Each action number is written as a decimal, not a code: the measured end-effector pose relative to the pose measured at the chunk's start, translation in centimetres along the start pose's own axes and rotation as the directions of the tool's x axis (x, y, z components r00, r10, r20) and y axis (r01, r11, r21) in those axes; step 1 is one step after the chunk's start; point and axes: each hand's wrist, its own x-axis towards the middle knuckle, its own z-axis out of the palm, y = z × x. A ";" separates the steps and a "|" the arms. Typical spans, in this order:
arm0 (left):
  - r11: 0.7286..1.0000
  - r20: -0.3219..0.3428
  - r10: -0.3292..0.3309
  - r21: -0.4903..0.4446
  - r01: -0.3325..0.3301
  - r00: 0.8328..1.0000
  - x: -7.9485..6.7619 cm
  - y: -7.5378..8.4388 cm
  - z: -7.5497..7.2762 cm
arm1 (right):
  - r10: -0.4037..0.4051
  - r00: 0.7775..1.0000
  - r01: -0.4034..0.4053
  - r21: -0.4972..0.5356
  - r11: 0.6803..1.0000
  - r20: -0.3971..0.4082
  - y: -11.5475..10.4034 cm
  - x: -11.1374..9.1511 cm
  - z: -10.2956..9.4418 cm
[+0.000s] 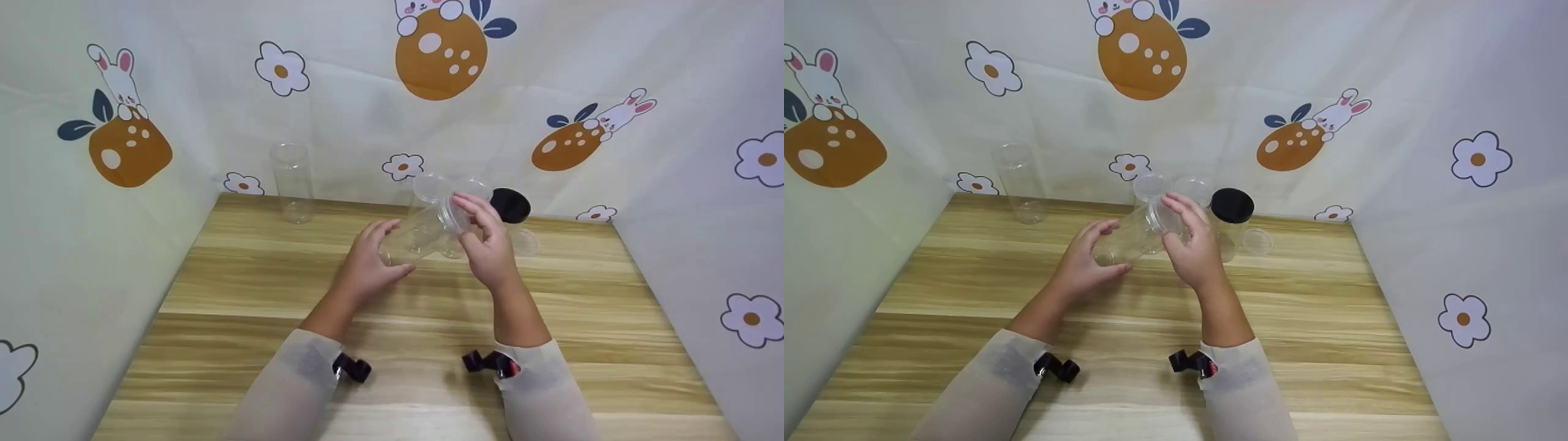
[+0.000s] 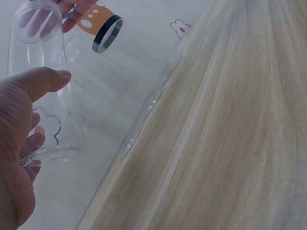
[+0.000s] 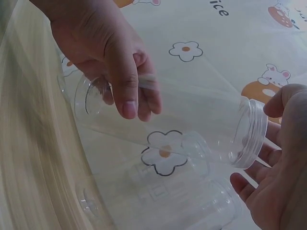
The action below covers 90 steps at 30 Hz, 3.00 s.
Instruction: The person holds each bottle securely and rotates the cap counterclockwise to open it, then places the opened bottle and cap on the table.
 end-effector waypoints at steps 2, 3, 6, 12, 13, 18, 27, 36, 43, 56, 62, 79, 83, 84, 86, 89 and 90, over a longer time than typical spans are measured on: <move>1.000 0.000 0.003 0.002 -0.003 1.000 0.0 0.0 0.0 | 0.000 1.000 0.000 -0.002 1.000 0.000 0.0 0.0 0.0; 1.000 0.000 0.005 0.005 -0.005 1.000 0.0 0.0 0.0 | -0.003 1.000 0.003 -0.010 1.000 -0.002 0.0 -0.1 0.0; 1.000 0.002 0.004 0.009 -0.004 1.000 0.0 -0.1 0.0 | -0.003 1.000 0.002 -0.052 0.999 -0.020 0.0 -0.1 -0.1; 1.000 0.003 0.007 0.013 -0.007 1.000 0.0 0.0 0.0 | 0.088 0.992 -0.101 -0.140 0.985 -0.091 -0.1 0.1 -0.2; 1.000 0.004 0.008 0.013 -0.008 1.000 0.0 0.0 0.1 | 0.107 0.990 -0.120 -0.151 0.981 -0.095 -0.1 0.1 -0.2; 1.000 0.009 0.003 0.016 -0.003 1.000 0.0 -0.1 0.1 | 0.146 0.986 -0.157 -0.160 0.974 -0.080 0.0 0.2 -0.1; 1.000 -0.015 -0.009 0.003 0.009 1.000 -0.1 -0.2 0.3 | 0.027 0.999 -0.028 -0.052 0.998 -0.020 -0.1 0.1 0.0; 1.000 -0.023 -0.006 -0.010 0.006 1.000 -0.1 -0.2 0.3 | 0.028 1.000 -0.028 -0.008 1.000 -0.001 -0.2 0.0 0.0; 1.000 -0.005 0.020 -0.007 -0.020 1.000 0.0 -0.2 0.4 | 0.064 0.997 -0.068 -0.106 0.992 -0.038 -0.3 0.0 -0.3; 1.000 0.000 0.024 0.006 -0.024 1.000 -0.2 -0.1 0.3 | 0.180 0.981 -0.188 -0.146 0.971 -0.067 -0.4 0.1 -0.2; 1.000 -0.001 0.019 -0.019 -0.019 1.000 -0.2 -0.3 0.3 | 0.139 0.987 -0.147 -0.103 0.984 -0.085 -0.5 0.1 -0.1; 0.948 -0.193 -0.176 -0.298 0.113 0.965 0.6 -1.7 -1.4 | 0.134 0.970 -0.095 0.190 0.977 -0.205 0.1 0.2 -5.0; 0.927 -0.210 -0.250 -0.335 0.171 0.945 0.9 -2.8 -2.1 | 0.149 0.955 -0.110 0.162 0.981 -0.256 0.9 -0.1 -7.6; 0.924 -0.215 -0.267 -0.333 0.186 0.940 1.0 -3.2 -2.3 | 0.153 0.951 -0.113 0.159 0.981 -0.270 1.2 -0.2 -8.3; 0.922 -0.224 -0.297 -0.319 0.218 0.928 1.4 -3.9 -2.7 | 0.172 0.938 -0.127 0.164 0.978 -0.301 1.7 -0.3 -9.7; 0.921 -0.234 -0.338 -0.281 0.269 0.912 2.2 -5.0 -3.3 | 0.216 0.912 -0.158 0.185 0.970 -0.350 2.5 -0.6 -11.9; 0.920 -0.234 -0.350 -0.269 0.285 0.907 2.4 -5.4 -3.5 | 0.238 0.901 -0.179 0.188 0.966 -0.363 2.9 -0.6 -12.5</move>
